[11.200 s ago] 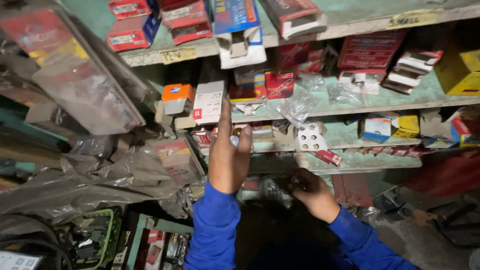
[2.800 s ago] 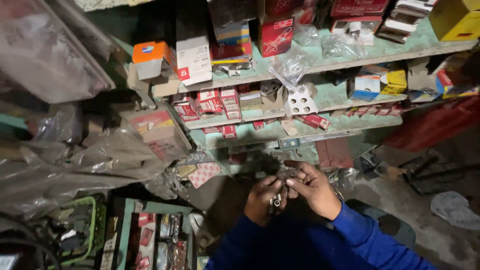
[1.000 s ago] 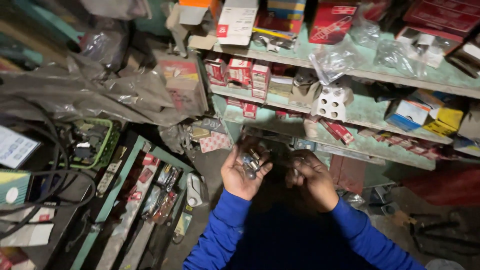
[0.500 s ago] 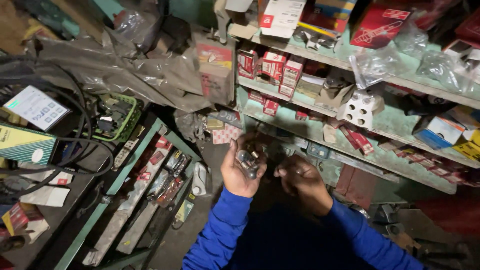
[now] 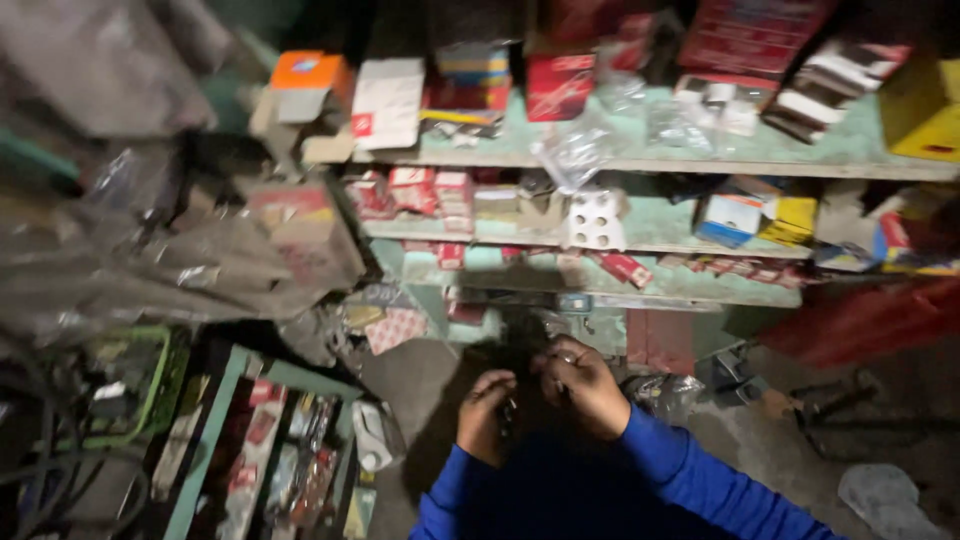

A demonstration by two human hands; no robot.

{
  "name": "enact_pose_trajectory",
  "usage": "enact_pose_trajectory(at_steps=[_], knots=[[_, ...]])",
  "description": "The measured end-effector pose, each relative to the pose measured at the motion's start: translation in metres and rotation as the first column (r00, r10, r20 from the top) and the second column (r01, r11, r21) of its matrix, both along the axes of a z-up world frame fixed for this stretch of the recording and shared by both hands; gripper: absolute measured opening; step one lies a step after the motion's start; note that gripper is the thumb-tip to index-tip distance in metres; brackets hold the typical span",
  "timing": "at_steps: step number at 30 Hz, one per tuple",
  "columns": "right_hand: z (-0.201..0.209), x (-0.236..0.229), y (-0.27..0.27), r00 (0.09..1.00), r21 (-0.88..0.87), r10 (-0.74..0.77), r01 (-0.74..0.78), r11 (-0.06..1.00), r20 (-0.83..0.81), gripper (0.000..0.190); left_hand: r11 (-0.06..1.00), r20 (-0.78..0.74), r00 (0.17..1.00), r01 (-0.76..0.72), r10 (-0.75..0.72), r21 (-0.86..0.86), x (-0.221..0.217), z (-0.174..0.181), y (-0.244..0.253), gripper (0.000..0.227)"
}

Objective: The person picks up small light bulbs from a cluttered shelf, removes them from their packaging, and places them into a plastic bag. They continue to gather more bulbs from various boxes and arrange them in the bag.

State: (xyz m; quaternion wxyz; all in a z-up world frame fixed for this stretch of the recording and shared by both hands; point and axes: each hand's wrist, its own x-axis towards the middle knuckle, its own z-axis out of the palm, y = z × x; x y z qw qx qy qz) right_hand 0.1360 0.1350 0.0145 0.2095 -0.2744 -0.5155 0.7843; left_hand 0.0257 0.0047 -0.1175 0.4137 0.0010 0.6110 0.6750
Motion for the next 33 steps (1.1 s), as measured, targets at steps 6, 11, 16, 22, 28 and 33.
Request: enact_pose_trajectory(at_steps=[6, 11, 16, 22, 28, 33], knots=[[0.057, 0.013, 0.013, 0.997, 0.407, -0.068, 0.053, 0.912, 0.022, 0.012, 0.994, -0.408, 0.908, 0.111, -0.093, 0.021, -0.022, 0.038, 0.027, 0.019], [0.101, 0.001, 0.024, 0.984, 0.751, -0.154, 0.036, 0.660, 0.088, 0.019, 0.997, -0.872, 0.486, -0.025, -0.053, -0.075, -0.059, 0.175, 0.035, 0.014], [0.164, -0.033, 0.027, 0.980, 0.999, -0.197, 0.040, 0.030, -0.033, 0.009, 0.990, -0.983, 0.138, 0.055, 0.123, 0.131, -0.095, 0.277, 0.039, 0.021], [0.217, -0.101, 0.043, 0.858, 0.866, -0.384, 0.130, -0.484, -0.343, 0.028, 0.941, -0.946, -0.054, -0.092, 0.321, 0.325, -0.114, 0.324, 0.061, 0.027], [0.222, -0.146, 0.078, 0.895, 0.943, -0.426, -0.018, -0.332, -0.133, 0.017, 0.905, -0.951, -0.153, -0.300, 0.268, 0.303, -0.137, 0.309, 0.087, 0.021], [0.220, -0.131, 0.087, 0.931, 0.930, -0.233, 0.204, -0.304, -0.280, 0.010, 0.901, -0.936, -0.170, -0.262, 0.309, 0.345, -0.140, 0.317, 0.086, 0.021]])
